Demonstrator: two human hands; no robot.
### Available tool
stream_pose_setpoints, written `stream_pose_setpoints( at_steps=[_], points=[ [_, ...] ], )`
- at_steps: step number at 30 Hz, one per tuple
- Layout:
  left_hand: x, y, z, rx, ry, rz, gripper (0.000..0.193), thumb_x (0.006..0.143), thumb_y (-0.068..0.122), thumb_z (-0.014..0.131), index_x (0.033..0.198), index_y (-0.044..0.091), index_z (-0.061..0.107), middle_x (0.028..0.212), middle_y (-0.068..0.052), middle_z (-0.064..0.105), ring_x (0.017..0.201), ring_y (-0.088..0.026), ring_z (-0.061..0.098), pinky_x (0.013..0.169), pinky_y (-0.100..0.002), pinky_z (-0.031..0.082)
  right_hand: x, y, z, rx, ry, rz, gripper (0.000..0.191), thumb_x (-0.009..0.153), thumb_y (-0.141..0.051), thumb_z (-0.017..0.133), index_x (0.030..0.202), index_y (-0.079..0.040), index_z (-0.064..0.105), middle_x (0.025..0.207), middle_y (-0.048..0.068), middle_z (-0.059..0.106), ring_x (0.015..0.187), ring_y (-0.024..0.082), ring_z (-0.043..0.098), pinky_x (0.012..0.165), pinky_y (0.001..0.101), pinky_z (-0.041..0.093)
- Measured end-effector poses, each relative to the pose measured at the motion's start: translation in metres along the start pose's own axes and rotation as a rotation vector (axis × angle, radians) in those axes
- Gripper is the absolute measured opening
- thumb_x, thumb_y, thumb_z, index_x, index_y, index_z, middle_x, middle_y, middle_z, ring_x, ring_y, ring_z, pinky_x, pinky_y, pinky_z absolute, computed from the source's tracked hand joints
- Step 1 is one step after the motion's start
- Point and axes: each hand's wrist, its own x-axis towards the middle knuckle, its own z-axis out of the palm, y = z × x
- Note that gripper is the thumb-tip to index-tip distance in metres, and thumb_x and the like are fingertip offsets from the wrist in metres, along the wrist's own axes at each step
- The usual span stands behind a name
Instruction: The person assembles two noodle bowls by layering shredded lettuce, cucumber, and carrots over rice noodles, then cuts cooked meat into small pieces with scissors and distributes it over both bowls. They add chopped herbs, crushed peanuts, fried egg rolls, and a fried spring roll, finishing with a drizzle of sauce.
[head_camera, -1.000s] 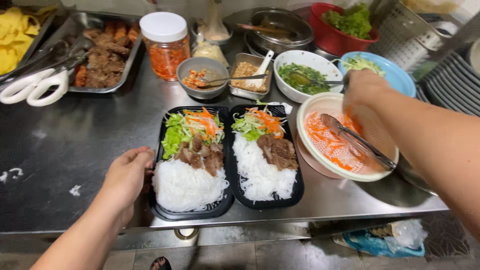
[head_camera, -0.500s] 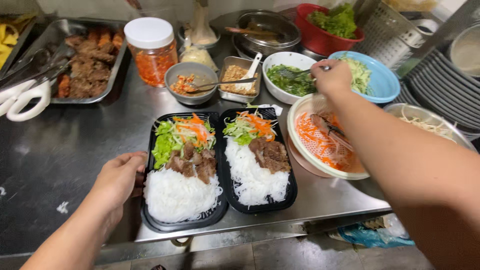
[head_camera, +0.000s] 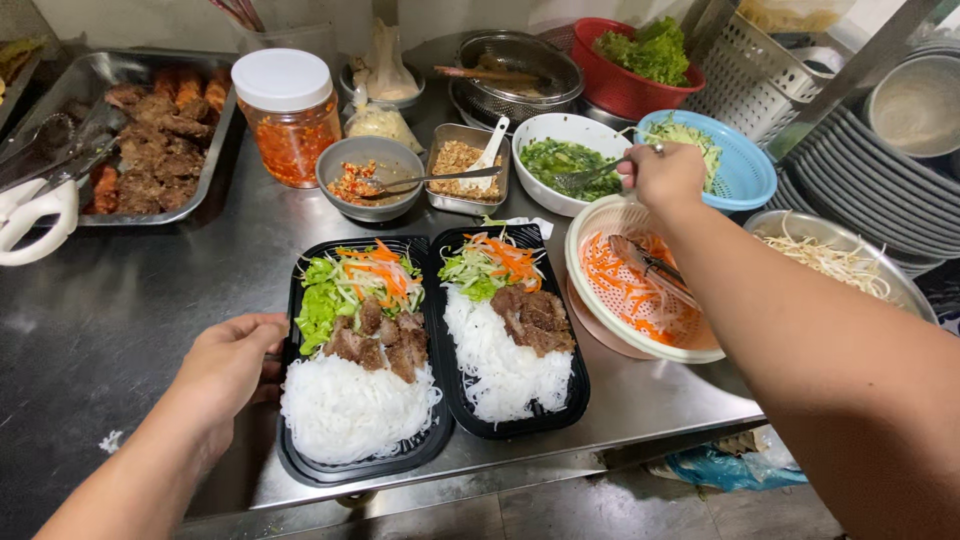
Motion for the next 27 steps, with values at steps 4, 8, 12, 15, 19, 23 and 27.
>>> stream_pose_setpoints(
  at_steps=[4, 8, 12, 15, 19, 23, 27],
  points=[
    [-0.002, 0.002, -0.001, 0.005, -0.015, 0.0, 0.027, 0.099, 0.016, 0.055, 0.121, 0.007, 0.069, 0.095, -0.008, 0.069, 0.08, -0.02, 0.063, 0.07, -0.036, 0.052, 0.009, 0.011, -0.001, 0.238, 0.104, 0.234, 0.013, 0.095, -0.004, 0.062, 0.087, 0.003, 0.07, 0.073, 0.009, 0.072, 0.054, 0.012, 0.064, 0.043, 0.0283, 0.044],
    [-0.004, 0.003, 0.0, 0.013, -0.021, -0.001, 0.027, 0.1, 0.018, 0.056, 0.121, 0.007, 0.07, 0.093, -0.009, 0.069, 0.079, -0.02, 0.063, 0.07, -0.036, 0.052, 0.016, 0.017, -0.011, 0.341, 0.193, 0.3, 0.017, 0.097, -0.006, 0.061, 0.084, 0.002, 0.067, 0.069, 0.009, 0.069, 0.049, 0.012, 0.058, 0.041, 0.0288, 0.04],
    [-0.007, 0.003, 0.0, 0.028, -0.016, 0.024, 0.027, 0.098, 0.015, 0.061, 0.122, 0.007, 0.07, 0.092, -0.006, 0.07, 0.078, -0.018, 0.062, 0.069, -0.036, 0.051, 0.018, 0.016, -0.016, 0.376, 0.218, 0.298, 0.018, 0.096, -0.004, 0.061, 0.082, 0.002, 0.069, 0.066, 0.009, 0.065, 0.046, 0.013, 0.051, 0.04, 0.0292, 0.036],
    [-0.008, 0.003, 0.001, 0.028, -0.008, 0.036, 0.028, 0.097, 0.011, 0.063, 0.123, 0.007, 0.07, 0.093, -0.005, 0.07, 0.077, -0.017, 0.063, 0.068, -0.036, 0.052, 0.017, 0.015, -0.016, 0.391, 0.223, 0.336, 0.021, 0.098, -0.007, 0.061, 0.081, 0.002, 0.069, 0.065, 0.007, 0.065, 0.047, 0.012, 0.05, 0.039, 0.0285, 0.035],
    [-0.008, 0.003, 0.003, 0.032, -0.009, 0.054, 0.027, 0.096, 0.01, 0.063, 0.122, 0.007, 0.07, 0.094, -0.007, 0.072, 0.077, -0.018, 0.064, 0.067, -0.036, 0.051, 0.016, 0.025, -0.016, 0.419, 0.217, 0.408, 0.02, 0.096, -0.004, 0.058, 0.078, 0.002, 0.064, 0.062, 0.007, 0.059, 0.044, 0.013, 0.048, 0.037, 0.0295, 0.036],
    [-0.009, 0.003, 0.002, 0.024, -0.019, 0.063, 0.023, 0.096, 0.01, 0.063, 0.117, 0.008, 0.072, 0.093, -0.006, 0.073, 0.077, -0.018, 0.065, 0.067, -0.036, 0.05, 0.02, 0.036, -0.02, 0.532, 0.188, 0.459, 0.019, 0.097, -0.001, 0.055, 0.078, 0.001, 0.059, 0.062, 0.007, 0.056, 0.043, 0.013, 0.041, 0.038, 0.0286, 0.028],
    [-0.011, 0.004, 0.002, 0.024, -0.027, 0.065, 0.02, 0.094, 0.009, 0.065, 0.112, 0.008, 0.073, 0.092, -0.005, 0.072, 0.077, -0.016, 0.064, 0.065, -0.035, 0.051, 0.012, 0.019, -0.032, 0.608, 0.111, 0.291, 0.017, 0.097, -0.001, 0.054, 0.081, -0.001, 0.056, 0.064, 0.008, 0.058, 0.044, 0.013, 0.041, 0.038, 0.0285, 0.029]
  ],
)
